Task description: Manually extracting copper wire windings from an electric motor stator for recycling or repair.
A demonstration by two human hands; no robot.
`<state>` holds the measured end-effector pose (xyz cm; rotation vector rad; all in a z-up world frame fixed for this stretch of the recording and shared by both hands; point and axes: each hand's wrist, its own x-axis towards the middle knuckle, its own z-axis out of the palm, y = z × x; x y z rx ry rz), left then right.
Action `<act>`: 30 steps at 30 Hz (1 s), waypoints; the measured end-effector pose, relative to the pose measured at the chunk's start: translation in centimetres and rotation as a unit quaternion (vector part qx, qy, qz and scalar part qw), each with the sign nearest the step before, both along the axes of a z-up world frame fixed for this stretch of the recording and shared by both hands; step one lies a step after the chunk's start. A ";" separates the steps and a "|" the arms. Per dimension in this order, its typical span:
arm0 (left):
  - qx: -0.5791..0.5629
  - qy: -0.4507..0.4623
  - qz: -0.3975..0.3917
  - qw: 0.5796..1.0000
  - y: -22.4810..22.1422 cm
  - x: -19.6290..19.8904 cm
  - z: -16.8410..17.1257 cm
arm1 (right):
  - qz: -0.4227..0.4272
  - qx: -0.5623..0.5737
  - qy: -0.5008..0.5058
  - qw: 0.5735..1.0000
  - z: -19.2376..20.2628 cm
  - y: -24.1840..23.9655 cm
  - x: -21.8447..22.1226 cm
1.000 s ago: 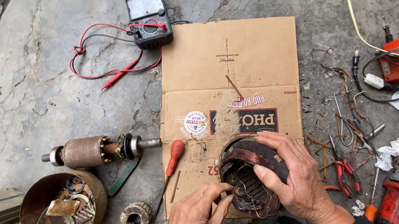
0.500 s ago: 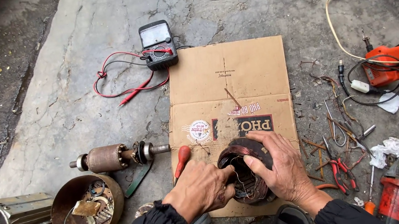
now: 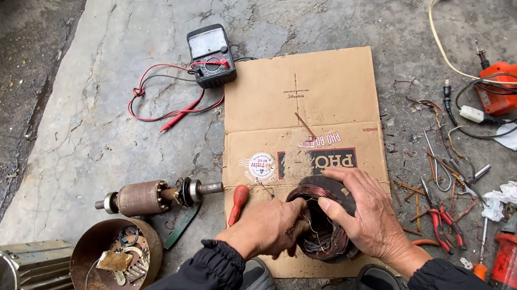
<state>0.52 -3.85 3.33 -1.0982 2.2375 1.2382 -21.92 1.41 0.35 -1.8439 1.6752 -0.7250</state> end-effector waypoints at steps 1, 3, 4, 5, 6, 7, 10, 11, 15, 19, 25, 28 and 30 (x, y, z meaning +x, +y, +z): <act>0.005 0.049 0.065 0.997 0.6 0.1 -0.1 | -0.007 0.009 -0.004 1.000 0.0 -0.1 0.0; 0.013 0.098 0.134 0.986 2.2 0.1 -0.3 | -0.009 0.021 -0.007 1.000 0.0 0.0 0.1; 0.013 0.122 0.209 0.970 3.0 0.0 -0.3 | -0.007 0.016 -0.014 1.000 0.2 0.0 0.2; 0.014 0.145 0.284 0.948 3.7 -0.1 -0.3 | -0.006 0.011 -0.021 1.000 0.4 -0.2 0.3; 0.015 0.147 0.291 0.945 4.3 0.0 -1.1 | 0.001 0.013 -0.019 1.000 0.3 -0.2 0.2; -0.008 0.167 0.306 0.937 4.8 0.2 -2.0 | -0.004 0.021 -0.022 1.000 0.3 -0.2 0.2; -0.022 0.174 0.321 0.931 5.2 0.6 -2.5 | -0.007 0.030 -0.025 0.999 0.1 -0.1 0.4; -0.017 0.158 0.313 0.936 5.0 0.7 -2.3 | -0.011 0.028 -0.028 0.999 0.1 -0.2 0.5; -0.061 0.191 0.298 0.933 4.1 0.8 -2.9 | -0.022 0.060 -0.020 0.998 -0.2 -0.2 0.6; 0.031 0.203 0.281 0.937 3.2 0.4 -2.5 | -0.035 0.079 -0.043 0.995 -0.1 -0.3 0.8; -0.047 0.180 0.276 0.943 3.0 -0.3 -2.7 | -0.016 0.069 -0.025 0.997 -0.1 -0.2 0.7; -0.041 0.188 0.297 0.935 3.6 -0.5 -3.1 | -0.021 0.079 -0.025 0.996 -0.3 -0.2 0.7; -0.043 0.210 0.316 0.924 4.3 -0.7 -3.3 | -0.024 0.081 -0.022 0.996 -0.3 -0.2 0.6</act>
